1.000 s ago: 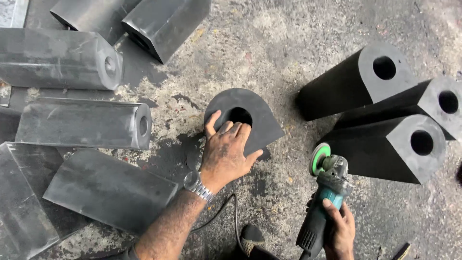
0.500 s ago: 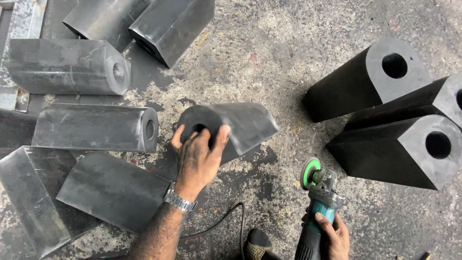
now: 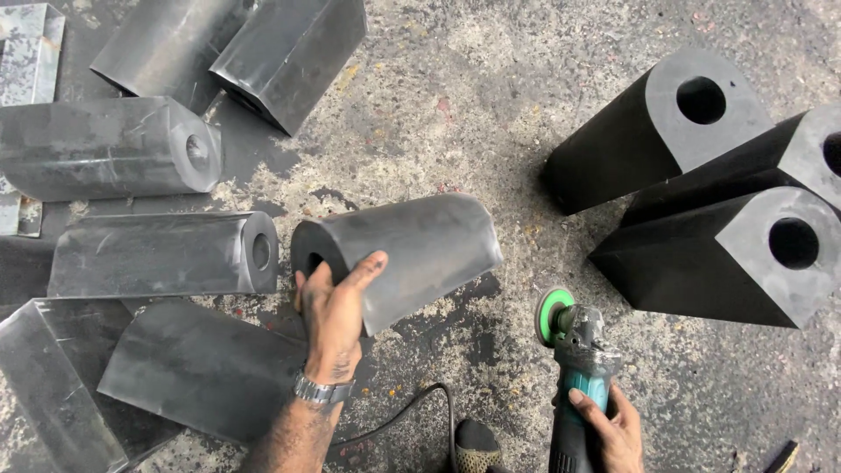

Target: Grind the surfaces and edges of large black rubber blocks using an angle grinder.

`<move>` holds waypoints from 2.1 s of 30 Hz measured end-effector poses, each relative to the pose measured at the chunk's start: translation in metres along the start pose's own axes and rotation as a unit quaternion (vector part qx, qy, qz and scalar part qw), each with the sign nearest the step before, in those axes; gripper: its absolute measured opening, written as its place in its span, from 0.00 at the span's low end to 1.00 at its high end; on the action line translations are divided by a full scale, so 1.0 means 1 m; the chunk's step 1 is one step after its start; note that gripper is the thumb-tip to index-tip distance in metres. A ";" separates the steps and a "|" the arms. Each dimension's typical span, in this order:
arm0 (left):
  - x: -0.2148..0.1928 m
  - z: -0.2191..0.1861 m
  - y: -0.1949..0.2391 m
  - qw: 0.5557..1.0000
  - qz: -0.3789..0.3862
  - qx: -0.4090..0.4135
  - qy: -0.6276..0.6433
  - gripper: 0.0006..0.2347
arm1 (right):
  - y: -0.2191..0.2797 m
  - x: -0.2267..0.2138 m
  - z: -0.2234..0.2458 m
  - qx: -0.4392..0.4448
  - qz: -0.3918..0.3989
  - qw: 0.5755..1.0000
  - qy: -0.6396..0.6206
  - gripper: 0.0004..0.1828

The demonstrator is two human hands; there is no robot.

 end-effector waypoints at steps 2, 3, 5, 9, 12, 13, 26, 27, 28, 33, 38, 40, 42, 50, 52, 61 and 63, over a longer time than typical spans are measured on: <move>0.013 -0.026 0.006 0.998 0.038 0.033 -0.034 0.28 | -0.008 -0.013 -0.012 -0.027 -0.006 1.000 0.001 0.34; 0.021 -0.040 0.011 0.993 0.073 0.064 -0.070 0.27 | -0.011 -0.021 -0.017 -0.052 -0.011 0.999 0.004 0.34; 0.042 -0.016 -0.013 0.994 0.096 0.032 -0.031 0.26 | -0.004 -0.023 -0.015 -0.020 -0.048 0.998 -0.024 0.33; 0.081 0.039 -0.061 0.981 0.174 -0.062 0.056 0.24 | -0.024 -0.055 -0.046 0.053 -0.105 0.993 -0.025 0.31; 0.075 0.075 -0.086 0.967 0.196 -0.150 0.062 0.24 | -0.011 -0.057 -0.039 0.049 -0.120 0.988 -0.081 0.32; 0.077 0.103 -0.100 0.966 0.203 -0.152 0.054 0.24 | -0.011 -0.059 -0.038 0.054 -0.129 0.987 -0.084 0.32; 0.180 -0.051 0.014 0.801 0.104 0.520 -0.278 0.35 | 0.001 -0.009 -0.007 0.082 -0.062 0.993 -0.061 0.26; 0.217 -0.052 0.030 0.761 0.219 0.548 -0.269 0.33 | 0.000 -0.009 -0.005 0.081 -0.064 0.994 -0.040 0.25; 0.242 -0.062 0.034 0.758 0.221 0.551 -0.269 0.33 | 0.005 -0.006 0.001 0.081 -0.066 0.994 -0.044 0.25; 0.342 -0.038 0.058 0.263 0.389 0.572 -0.673 0.36 | 0.021 -0.029 -0.015 0.067 -0.092 0.991 -0.067 0.27; 0.343 -0.029 0.062 0.243 0.398 0.571 -0.676 0.25 | 0.038 -0.059 -0.031 0.026 -0.098 0.993 -0.065 0.33; 0.334 -0.024 0.047 0.258 0.401 0.567 -0.671 0.19 | 0.042 -0.074 -0.038 -0.018 -0.114 0.990 -0.080 0.36; 0.311 0.002 0.016 0.520 0.522 0.331 -0.589 0.13 | 0.047 -0.088 -0.063 0.018 -0.104 0.991 -0.086 0.39; 0.103 -0.167 0.072 0.509 0.256 0.738 -0.362 0.24 | -0.003 -0.128 -0.141 -0.058 -0.099 0.993 -0.025 0.38; 0.077 -0.162 0.059 0.563 0.223 0.709 -0.361 0.23 | -0.044 -0.129 -0.151 -0.099 -0.114 0.988 0.028 0.37; 0.030 -0.069 0.077 0.748 0.157 0.622 -0.174 0.22 | -0.007 -0.082 -0.017 0.009 -0.086 0.991 0.107 0.38; 0.026 -0.045 0.091 0.721 0.136 0.660 -0.161 0.25 | 0.018 -0.063 0.028 -0.065 -0.065 0.978 0.188 0.36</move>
Point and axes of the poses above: each hand's wrist, its own y-axis away from the middle knuckle, its own x-axis out of the palm, z = x × y, the point moved 7 cm from there along -y, towards the middle knuckle, and after that the axes turned 11 degrees about -z, right-handed, at the moved point
